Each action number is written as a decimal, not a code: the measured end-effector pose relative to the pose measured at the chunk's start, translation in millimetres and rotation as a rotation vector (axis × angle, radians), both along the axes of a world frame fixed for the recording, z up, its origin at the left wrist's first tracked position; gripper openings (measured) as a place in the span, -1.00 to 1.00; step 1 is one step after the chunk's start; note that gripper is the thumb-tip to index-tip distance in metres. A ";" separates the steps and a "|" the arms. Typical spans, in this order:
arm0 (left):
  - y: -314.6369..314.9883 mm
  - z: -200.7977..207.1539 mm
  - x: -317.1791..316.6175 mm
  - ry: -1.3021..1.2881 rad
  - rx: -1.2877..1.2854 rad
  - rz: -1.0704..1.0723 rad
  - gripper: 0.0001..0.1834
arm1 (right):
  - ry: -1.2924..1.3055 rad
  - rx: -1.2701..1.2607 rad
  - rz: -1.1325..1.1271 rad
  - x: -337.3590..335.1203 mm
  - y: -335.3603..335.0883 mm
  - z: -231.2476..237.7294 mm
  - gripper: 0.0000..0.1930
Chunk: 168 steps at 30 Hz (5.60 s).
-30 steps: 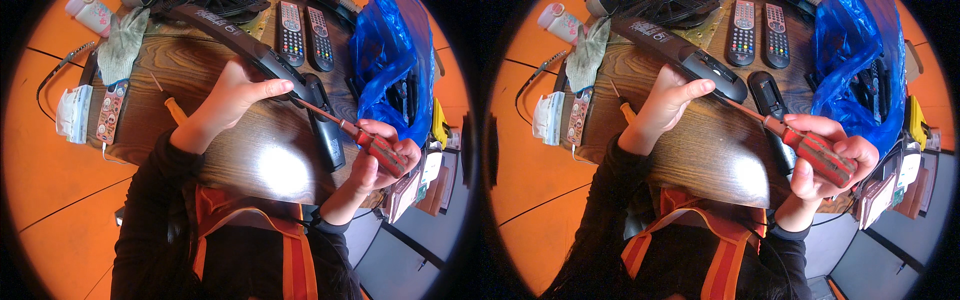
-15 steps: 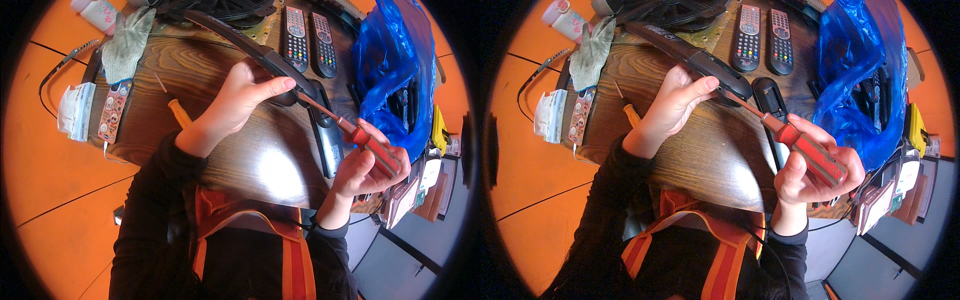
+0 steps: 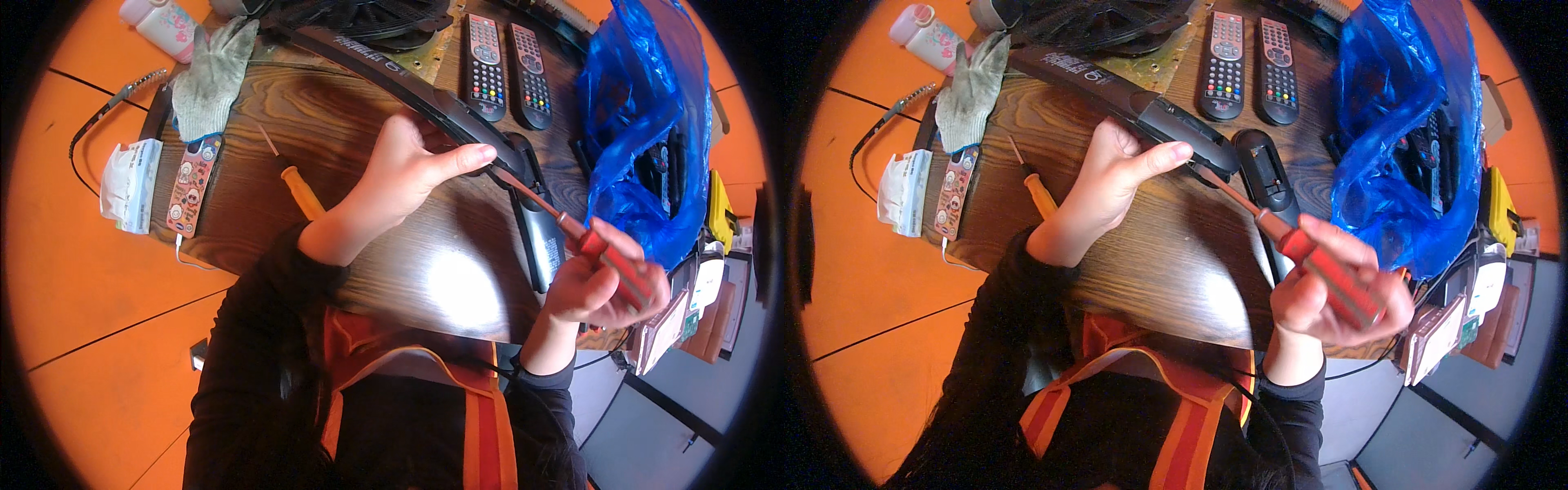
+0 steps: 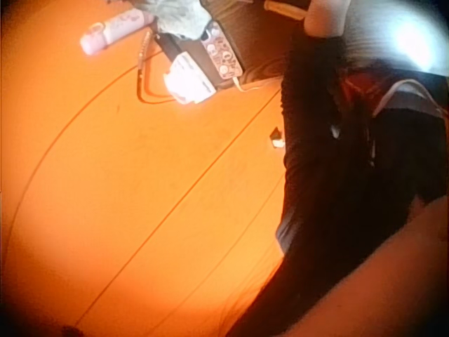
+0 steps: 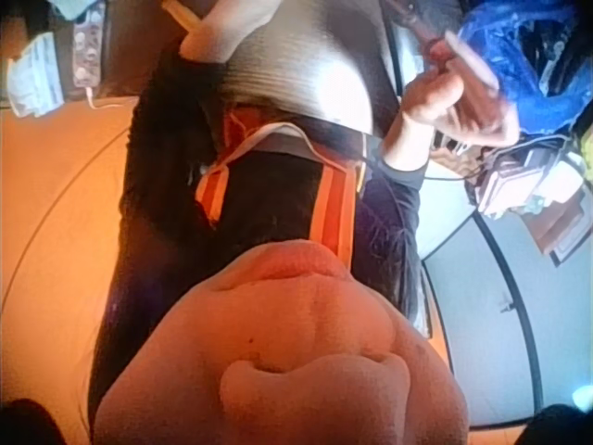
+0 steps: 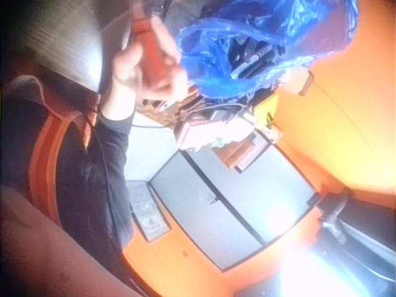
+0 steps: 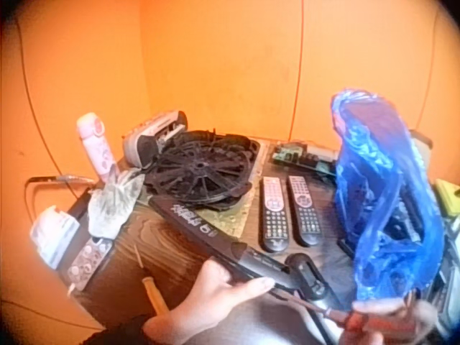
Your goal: The person disassembles a black remote control by removing the battery cover and prying open the case with a screwdriver. They separate the halves, inspect the internal components, and then reassemble the remote, closing the case and replacing the battery cover.
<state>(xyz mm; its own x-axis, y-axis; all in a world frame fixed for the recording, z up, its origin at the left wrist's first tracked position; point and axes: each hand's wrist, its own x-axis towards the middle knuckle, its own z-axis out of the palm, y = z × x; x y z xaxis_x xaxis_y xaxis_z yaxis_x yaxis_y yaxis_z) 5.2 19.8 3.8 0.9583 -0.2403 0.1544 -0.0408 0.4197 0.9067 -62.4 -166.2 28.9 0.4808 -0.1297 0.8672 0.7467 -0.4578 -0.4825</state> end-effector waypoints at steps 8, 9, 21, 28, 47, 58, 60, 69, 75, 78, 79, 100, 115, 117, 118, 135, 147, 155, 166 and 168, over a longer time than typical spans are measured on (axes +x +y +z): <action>4.0 -9.4 6.0 -0.145 0.200 0.091 -0.69 | 0.009 0.380 0.061 -1.7 2.3 1.9 -0.57; 0.9 -10.8 4.1 -0.133 0.196 0.082 -0.67 | 0.031 0.222 0.066 0.9 3.4 2.3 -0.54; 1.1 -10.3 -0.1 -0.238 0.251 0.090 -0.70 | 0.098 0.218 0.316 3.1 0.2 4.0 -0.51; -1.2 -11.2 -3.9 -0.307 0.262 0.025 -0.67 | 0.197 0.183 0.522 7.2 -19.8 12.4 -0.55; -1.5 -11.9 2.2 -0.055 0.137 0.150 -0.66 | 0.125 -0.363 0.363 -5.0 18.1 10.0 -0.69; -5.6 -5.3 -7.9 0.012 0.009 -0.083 -0.62 | 0.122 0.112 0.250 6.5 12.0 -2.6 -0.62; -7.0 -4.6 -8.7 0.003 -0.056 -0.140 -0.63 | 0.160 0.280 0.278 8.6 9.6 -3.9 -0.59; -7.5 -2.4 -11.2 0.273 -0.263 -0.130 -0.71 | 0.121 0.627 0.392 8.4 -14.6 -0.6 -0.49; -6.8 -2.2 -9.5 0.214 -0.198 -0.077 -0.73 | 0.168 0.428 0.258 3.1 -12.3 1.3 -0.47; -7.2 -2.9 -10.0 0.173 -0.153 -0.033 -0.73 | 0.138 0.345 0.207 4.9 -8.8 2.4 -0.46; -6.7 -3.0 -9.7 0.167 -0.139 -0.031 -0.73 | 0.139 0.330 0.212 4.5 -7.7 2.6 -0.46; -3.5 -7.2 -3.3 0.121 0.062 -0.042 -0.67 | 0.034 -0.018 0.244 8.4 -5.0 2.5 -0.53; -0.4 -6.4 -0.8 0.189 0.013 -0.030 -0.76 | -0.094 0.081 -0.119 -7.6 -11.0 7.8 -0.46; -0.4 -4.1 -0.9 0.236 -0.063 -0.076 -0.74 | -0.002 0.231 -0.177 -6.0 -14.1 9.0 -0.51; -0.3 -2.6 -1.9 0.220 -0.053 -0.132 -0.74 | 0.033 0.240 -0.109 -0.3 -15.7 8.7 -0.56; -17.6 -38.9 -22.0 -0.151 0.128 -0.367 -0.49 | 0.505 -0.418 0.169 11.2 9.0 13.9 -0.36; -8.5 -13.3 -23.6 -0.344 0.348 -0.336 -0.27 | 0.550 -0.293 0.170 9.5 2.4 19.2 -0.42; 0.1 10.2 -12.4 -0.081 0.352 -0.629 -0.20 | 0.970 0.191 0.385 13.3 4.6 8.5 -0.51; -1.3 6.3 -16.3 -0.004 0.271 -0.662 -0.45 | 0.990 0.116 0.329 16.3 1.8 8.4 -0.54; -0.5 6.9 -15.6 0.012 0.285 -0.681 -0.46 | 1.003 0.104 0.326 16.7 0.9 8.6 -0.54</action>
<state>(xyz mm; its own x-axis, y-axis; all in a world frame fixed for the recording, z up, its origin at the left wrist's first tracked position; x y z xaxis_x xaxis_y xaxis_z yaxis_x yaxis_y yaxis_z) -10.3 19.4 10.7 0.5838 -0.8118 -0.0129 0.1555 0.0962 0.9831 -45.8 -165.2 37.5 0.9954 0.0836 0.0462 0.0642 -0.2277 -0.9716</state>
